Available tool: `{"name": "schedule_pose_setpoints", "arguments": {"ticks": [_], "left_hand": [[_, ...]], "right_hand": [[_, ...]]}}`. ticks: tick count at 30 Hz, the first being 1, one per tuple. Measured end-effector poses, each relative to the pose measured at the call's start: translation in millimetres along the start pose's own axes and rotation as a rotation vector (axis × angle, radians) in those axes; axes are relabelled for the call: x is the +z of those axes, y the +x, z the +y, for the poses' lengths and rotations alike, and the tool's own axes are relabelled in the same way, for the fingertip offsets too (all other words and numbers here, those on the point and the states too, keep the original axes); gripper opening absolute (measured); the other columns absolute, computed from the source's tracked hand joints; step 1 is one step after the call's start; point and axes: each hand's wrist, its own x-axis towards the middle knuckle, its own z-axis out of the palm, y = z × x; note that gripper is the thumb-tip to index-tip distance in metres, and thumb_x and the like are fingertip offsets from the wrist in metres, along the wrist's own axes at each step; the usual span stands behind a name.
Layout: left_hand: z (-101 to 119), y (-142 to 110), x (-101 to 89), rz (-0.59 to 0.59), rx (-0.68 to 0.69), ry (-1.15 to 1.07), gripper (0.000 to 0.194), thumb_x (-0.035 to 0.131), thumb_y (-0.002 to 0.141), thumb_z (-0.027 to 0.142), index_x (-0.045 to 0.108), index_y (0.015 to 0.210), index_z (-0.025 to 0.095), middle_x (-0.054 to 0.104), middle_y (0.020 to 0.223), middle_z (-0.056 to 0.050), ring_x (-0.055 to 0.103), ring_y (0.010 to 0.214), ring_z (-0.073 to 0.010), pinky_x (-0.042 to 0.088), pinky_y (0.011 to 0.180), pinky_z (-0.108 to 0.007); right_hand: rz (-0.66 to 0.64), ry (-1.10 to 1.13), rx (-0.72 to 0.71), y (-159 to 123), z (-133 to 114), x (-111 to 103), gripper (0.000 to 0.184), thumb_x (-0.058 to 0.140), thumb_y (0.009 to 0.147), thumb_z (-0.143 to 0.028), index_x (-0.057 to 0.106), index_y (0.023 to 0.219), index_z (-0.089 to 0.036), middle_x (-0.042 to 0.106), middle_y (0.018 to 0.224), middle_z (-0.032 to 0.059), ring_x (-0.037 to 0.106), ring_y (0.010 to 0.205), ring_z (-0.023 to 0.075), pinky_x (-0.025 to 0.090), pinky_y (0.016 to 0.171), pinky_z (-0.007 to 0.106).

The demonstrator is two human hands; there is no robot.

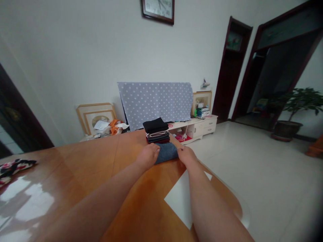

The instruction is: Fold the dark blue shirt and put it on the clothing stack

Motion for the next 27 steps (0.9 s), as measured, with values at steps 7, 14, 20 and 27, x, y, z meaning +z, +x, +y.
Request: {"name": "schedule_pose_setpoints", "arguments": {"ticks": [7,14,20,27], "left_hand": [[-2.8,44.7,53.2,-0.156,0.120,0.112,0.048,0.031,0.101,0.034,0.055,0.139,0.016,0.049,0.150,-0.012,0.040,0.142,-0.0240,0.026,0.120,-0.042],[-6.0,42.9,72.1,-0.305,0.000,0.105,0.064,0.022,0.101,0.054,0.038,0.152,0.018,0.035,0.160,-0.012,0.030,0.148,-0.0269,0.024,0.119,-0.047],[-4.9,43.2,72.8,-0.303,0.002,0.099,0.067,0.022,0.099,0.059,0.034,0.154,0.023,0.034,0.160,-0.011,0.032,0.147,-0.0279,0.024,0.119,-0.048],[-5.7,40.6,77.5,-0.258,0.004,0.114,0.066,0.027,0.099,0.057,0.034,0.154,0.022,0.032,0.161,-0.010,0.028,0.149,-0.0281,0.021,0.120,-0.048]], "right_hand": [[-0.038,0.035,0.059,-5.6,-7.0,2.0,0.051,0.042,0.089,-0.053,0.074,0.110,-0.020,0.070,0.114,0.0153,0.065,0.105,0.0331,0.050,0.089,0.042],[-0.058,0.040,0.091,-5.2,-6.4,1.3,0.050,0.043,0.088,-0.052,0.072,0.113,-0.020,0.070,0.115,0.0150,0.065,0.105,0.0340,0.050,0.089,0.043],[-0.046,0.043,0.103,-5.0,-9.1,-3.6,0.050,0.043,0.090,-0.050,0.070,0.120,-0.022,0.069,0.116,0.0144,0.064,0.106,0.0321,0.050,0.088,0.041],[-0.032,-0.029,-0.071,-4.4,-18.4,2.2,0.050,0.025,0.100,-0.053,0.042,0.146,-0.047,0.029,0.161,-0.0018,0.023,0.146,0.0344,0.016,0.113,0.064]]}}
